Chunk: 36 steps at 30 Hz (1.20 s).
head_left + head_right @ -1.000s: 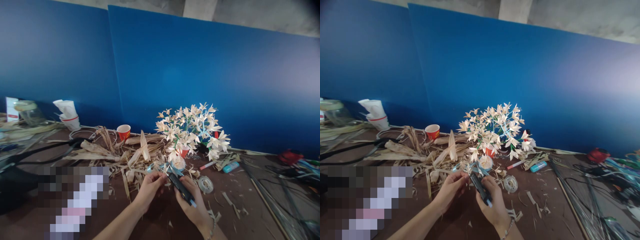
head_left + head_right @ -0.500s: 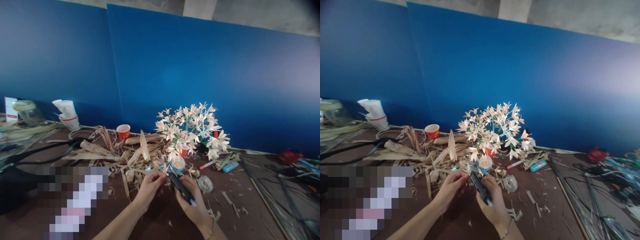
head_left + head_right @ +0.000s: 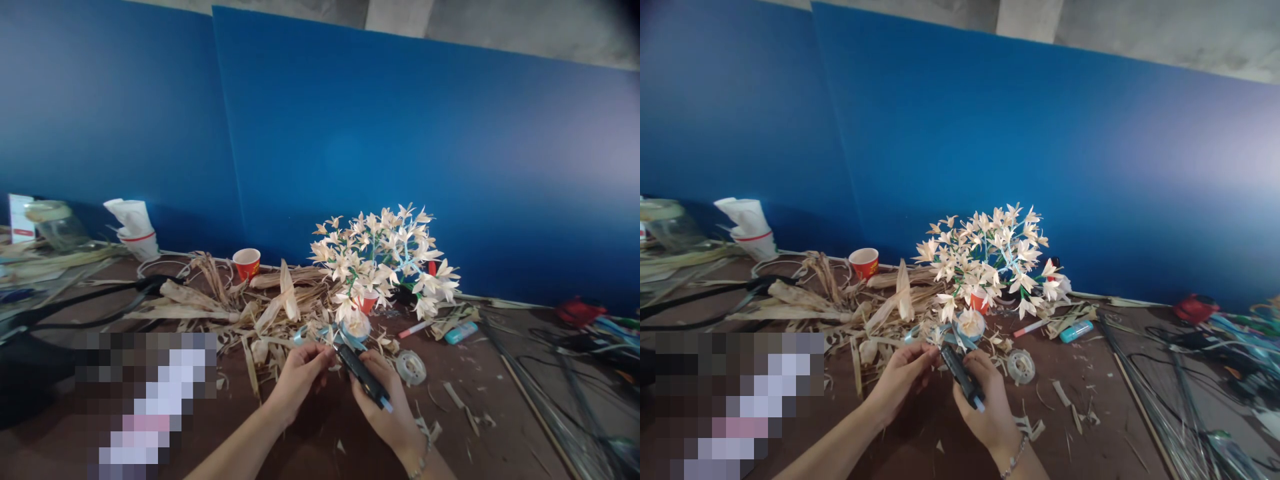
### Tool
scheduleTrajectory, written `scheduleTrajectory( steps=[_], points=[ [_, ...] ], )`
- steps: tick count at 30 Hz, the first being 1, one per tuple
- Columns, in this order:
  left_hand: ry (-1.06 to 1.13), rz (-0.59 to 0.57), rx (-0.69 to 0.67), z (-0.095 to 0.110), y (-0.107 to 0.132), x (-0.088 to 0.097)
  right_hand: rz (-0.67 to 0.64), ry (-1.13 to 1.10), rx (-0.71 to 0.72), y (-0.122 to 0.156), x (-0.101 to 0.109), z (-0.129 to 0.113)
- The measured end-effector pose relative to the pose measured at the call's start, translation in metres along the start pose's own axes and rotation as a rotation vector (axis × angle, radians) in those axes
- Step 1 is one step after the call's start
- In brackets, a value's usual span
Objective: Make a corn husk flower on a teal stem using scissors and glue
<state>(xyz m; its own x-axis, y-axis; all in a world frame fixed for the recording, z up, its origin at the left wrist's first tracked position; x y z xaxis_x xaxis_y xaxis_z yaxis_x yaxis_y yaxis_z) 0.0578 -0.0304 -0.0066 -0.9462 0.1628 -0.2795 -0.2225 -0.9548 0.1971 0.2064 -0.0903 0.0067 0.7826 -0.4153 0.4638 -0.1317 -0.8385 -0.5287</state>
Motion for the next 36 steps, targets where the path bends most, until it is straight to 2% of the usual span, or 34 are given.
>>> scheduleTrajectory(
  steps=[17, 27, 30, 33, 36],
  points=[
    [-0.026, 0.015, 0.000, 0.000, 0.000, 0.000, 0.007, 0.013, 0.012, 0.001, -0.001, 0.000],
    [-0.077, 0.013, -0.057, 0.002, 0.000, 0.000, 0.057, 0.027, 0.022, 0.000, 0.002, -0.002],
    [-0.102, 0.031, -0.063, 0.003, 0.000, -0.001, 0.015, 0.017, 0.041, 0.001, 0.003, -0.005],
    [-0.130, 0.070, -0.071, 0.004, 0.000, -0.001, -0.040, 0.011, 0.094, 0.002, 0.009, -0.012],
    [-0.140, 0.136, -0.119, 0.005, -0.002, 0.001, 0.016, 0.112, 0.075, -0.002, 0.027, -0.016]
  ],
)
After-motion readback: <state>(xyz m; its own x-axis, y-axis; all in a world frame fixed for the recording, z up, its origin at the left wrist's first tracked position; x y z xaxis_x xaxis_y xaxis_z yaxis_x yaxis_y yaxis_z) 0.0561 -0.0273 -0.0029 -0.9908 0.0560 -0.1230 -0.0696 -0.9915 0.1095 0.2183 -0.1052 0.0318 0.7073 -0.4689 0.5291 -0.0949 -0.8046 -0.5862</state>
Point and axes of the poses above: each hand's wrist, its own y-axis away from the middle knuckle, its own x-axis out of the back of the hand, z = x × y, the point moved 1 cm from there along -y, towards the middle knuckle, and after that the axes turned 11 degrees about z, right-handed, at the moved point
